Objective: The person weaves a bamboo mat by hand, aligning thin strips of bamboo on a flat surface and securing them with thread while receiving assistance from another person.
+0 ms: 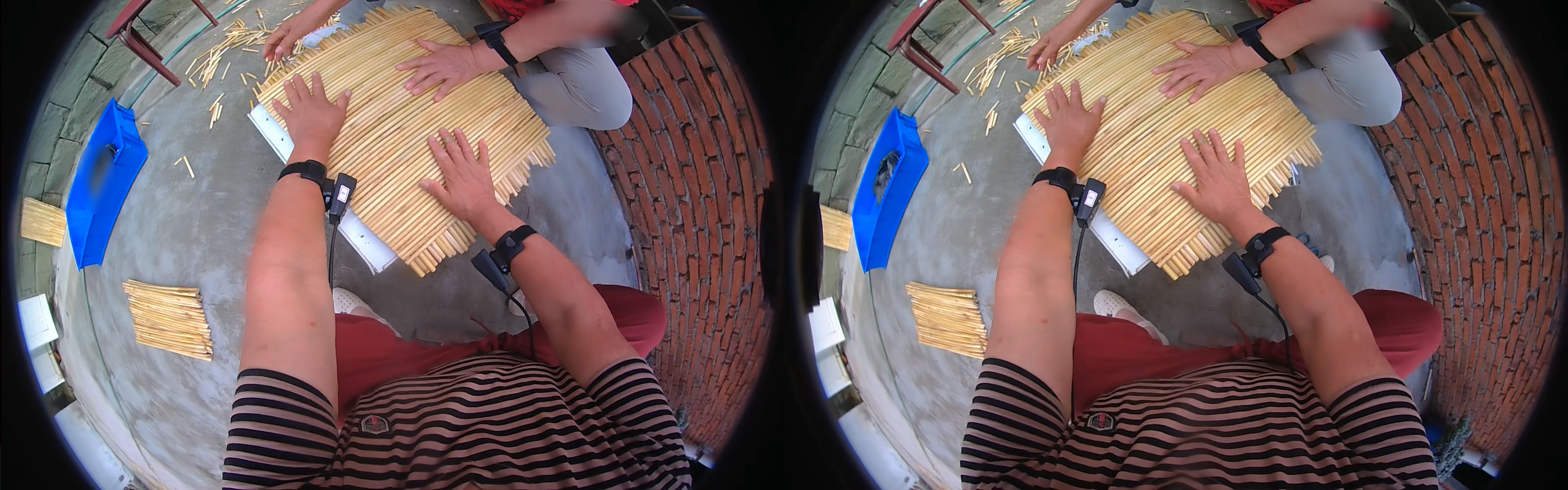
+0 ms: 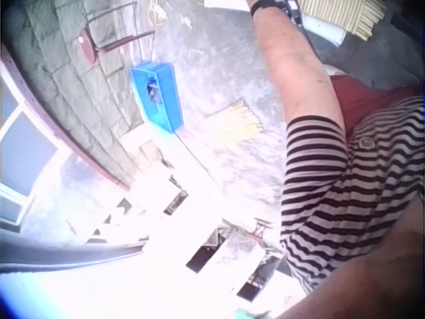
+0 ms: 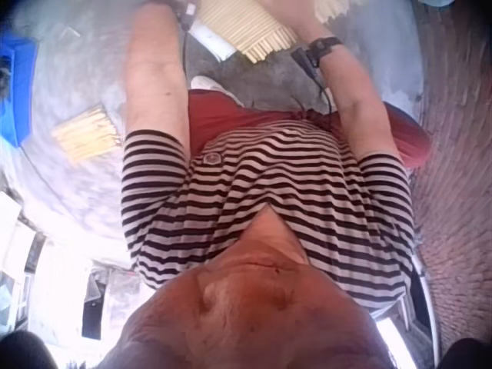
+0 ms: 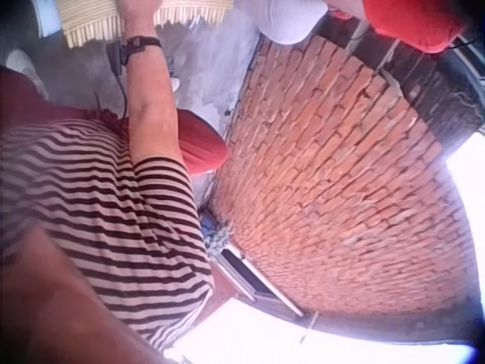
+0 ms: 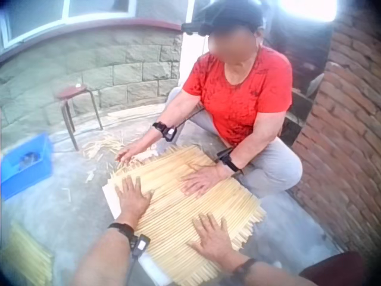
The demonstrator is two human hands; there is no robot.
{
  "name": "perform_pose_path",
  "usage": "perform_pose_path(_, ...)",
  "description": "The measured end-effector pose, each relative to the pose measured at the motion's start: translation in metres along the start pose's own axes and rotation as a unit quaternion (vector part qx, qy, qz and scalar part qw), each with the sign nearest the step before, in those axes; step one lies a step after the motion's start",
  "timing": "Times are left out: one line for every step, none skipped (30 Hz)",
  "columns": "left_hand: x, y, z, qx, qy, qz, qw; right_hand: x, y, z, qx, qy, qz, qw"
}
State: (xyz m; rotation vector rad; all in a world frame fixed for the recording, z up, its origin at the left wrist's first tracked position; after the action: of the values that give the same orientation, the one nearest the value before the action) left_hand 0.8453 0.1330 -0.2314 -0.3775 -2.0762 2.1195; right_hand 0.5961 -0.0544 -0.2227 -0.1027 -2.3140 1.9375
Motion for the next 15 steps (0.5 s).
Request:
perform_pose_path(0.001,-0.001,0.001,0.0,-0.001,0.001,1.0,0.0,0.0,0.0,-0.003,0.0,0.002,1.0)
perform_pose_path(0.001,-0.003,0.001,0.001,-0.003,-0.005,1.0,0.001,0.001,0.001,-0.005,0.0,0.004,1.0)
perform_pose_path(0.002,-0.004,0.002,0.0,-0.002,-0.021,1.0,0.002,0.001,0.001,-0.014,-0.009,0.018,1.0)
perform_pose_path(0.004,-0.005,0.002,0.0,-0.001,-0.024,1.0,0.002,0.0,0.002,-0.009,-0.013,0.015,1.0)
perform_pose_path(0.003,-0.007,0.002,-0.004,-0.005,-0.022,1.0,0.003,0.0,0.002,-0.01,-0.001,0.0,1.0)
perform_pose_path(0.002,-0.01,0.002,0.005,-0.004,-0.028,1.0,0.001,-0.001,0.001,-0.014,-0.005,0.009,1.0)
perform_pose_path(0.003,-0.012,0.002,0.012,-0.004,-0.041,0.999,0.001,-0.002,0.0,-0.009,-0.007,0.008,1.0)
perform_pose_path(0.003,-0.015,0.002,0.01,-0.007,-0.042,0.999,0.001,-0.003,-0.001,-0.007,-0.003,0.002,1.0)
perform_pose_path(0.004,-0.017,0.002,0.01,-0.007,-0.053,0.999,0.001,-0.005,-0.002,-0.009,0.001,-0.008,1.0)
perform_pose_path(0.004,-0.019,0.001,0.007,-0.009,-0.047,0.999,0.002,-0.006,-0.003,-0.014,-0.003,-0.002,1.0)
perform_pose_path(0.004,-0.02,0.002,0.006,-0.008,-0.044,0.999,0.001,-0.007,-0.004,-0.018,-0.012,0.006,1.0)
perform_pose_path(0.005,-0.02,0.002,0.007,-0.004,-0.053,0.999,0.002,-0.008,-0.004,-0.017,-0.012,0.006,1.0)
perform_pose_path(0.006,-0.02,0.001,0.008,-0.006,-0.044,0.999,0.003,-0.009,-0.004,-0.011,-0.002,-0.004,1.0)
perform_pose_path(0.006,-0.02,0.002,0.01,-0.006,-0.045,0.999,0.003,-0.009,-0.004,-0.014,-0.005,-0.002,1.0)
perform_pose_path(0.005,-0.019,0.002,0.014,-0.005,-0.049,0.999,0.002,-0.009,-0.004,-0.016,-0.009,0.002,1.0)
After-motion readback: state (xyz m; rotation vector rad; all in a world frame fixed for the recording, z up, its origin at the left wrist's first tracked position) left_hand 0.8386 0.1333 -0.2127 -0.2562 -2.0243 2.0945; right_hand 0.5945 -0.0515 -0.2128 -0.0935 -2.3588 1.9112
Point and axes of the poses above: each hand's wrist, its own x-axis away from the middle knuckle, its own y-axis out of the palm, z = x × y, the point moved 1 cm from there along -x, towards the middle knuckle, and after that the axes turned 6 degrees about -x, right-handed, at the moved point
